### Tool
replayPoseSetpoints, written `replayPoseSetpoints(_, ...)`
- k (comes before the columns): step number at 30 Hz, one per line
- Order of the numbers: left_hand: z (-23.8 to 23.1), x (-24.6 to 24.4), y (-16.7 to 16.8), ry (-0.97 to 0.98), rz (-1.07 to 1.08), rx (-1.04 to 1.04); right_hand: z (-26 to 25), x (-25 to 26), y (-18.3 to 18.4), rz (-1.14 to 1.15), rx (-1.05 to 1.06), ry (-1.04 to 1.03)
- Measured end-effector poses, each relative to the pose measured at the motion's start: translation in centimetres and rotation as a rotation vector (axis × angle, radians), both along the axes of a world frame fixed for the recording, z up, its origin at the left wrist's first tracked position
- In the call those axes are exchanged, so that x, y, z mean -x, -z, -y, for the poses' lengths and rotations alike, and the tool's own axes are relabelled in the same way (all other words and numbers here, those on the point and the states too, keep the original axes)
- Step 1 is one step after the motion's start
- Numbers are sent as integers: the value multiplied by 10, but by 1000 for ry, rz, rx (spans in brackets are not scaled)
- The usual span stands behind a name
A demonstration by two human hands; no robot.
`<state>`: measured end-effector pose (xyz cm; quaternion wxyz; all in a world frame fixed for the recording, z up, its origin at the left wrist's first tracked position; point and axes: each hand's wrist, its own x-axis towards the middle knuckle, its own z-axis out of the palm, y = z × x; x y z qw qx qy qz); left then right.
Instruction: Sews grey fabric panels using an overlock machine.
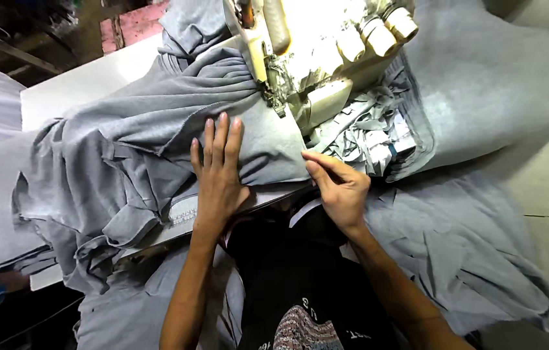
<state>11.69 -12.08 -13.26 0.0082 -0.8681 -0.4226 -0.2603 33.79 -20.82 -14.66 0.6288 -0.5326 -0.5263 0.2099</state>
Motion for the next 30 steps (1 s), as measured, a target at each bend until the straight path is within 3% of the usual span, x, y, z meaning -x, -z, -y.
replayPoseSetpoints(6, -29, 14, -14, 25, -20, 126, -38, 2, -21, 122, 16, -1)
replayPoseSetpoints(11, -41, 19, -27, 0, -64, 245, -36, 5, -19, 181, 6, 15)
replayPoseSetpoints(15, -60, 30, -57, 108, -37, 553, -23, 4, -10, 146, 5, 15)
replayPoseSetpoints(18, -81, 46, -85, 229, 127, 816, -11, 4, -1, 156, 24, 32)
replayPoseSetpoints(20, -91, 44, -99, 135, 238, 875, -6, 4, 6, 183, 57, 33)
replayPoseSetpoints(22, -96, 23, -110, -121, 196, 782, -3, 5, 11, 263, 69, 49)
replayPoseSetpoints(24, -97, -11, -110, -349, 48, 538, -3, 9, 14, 370, 74, 62)
replayPoseSetpoints(27, -113, -34, -92, -420, -105, 233, -4, 15, 16, 536, 140, 9)
replayPoseSetpoints(30, -127, -25, -91, -477, -84, 147, -8, 17, 24, 689, 187, -56)
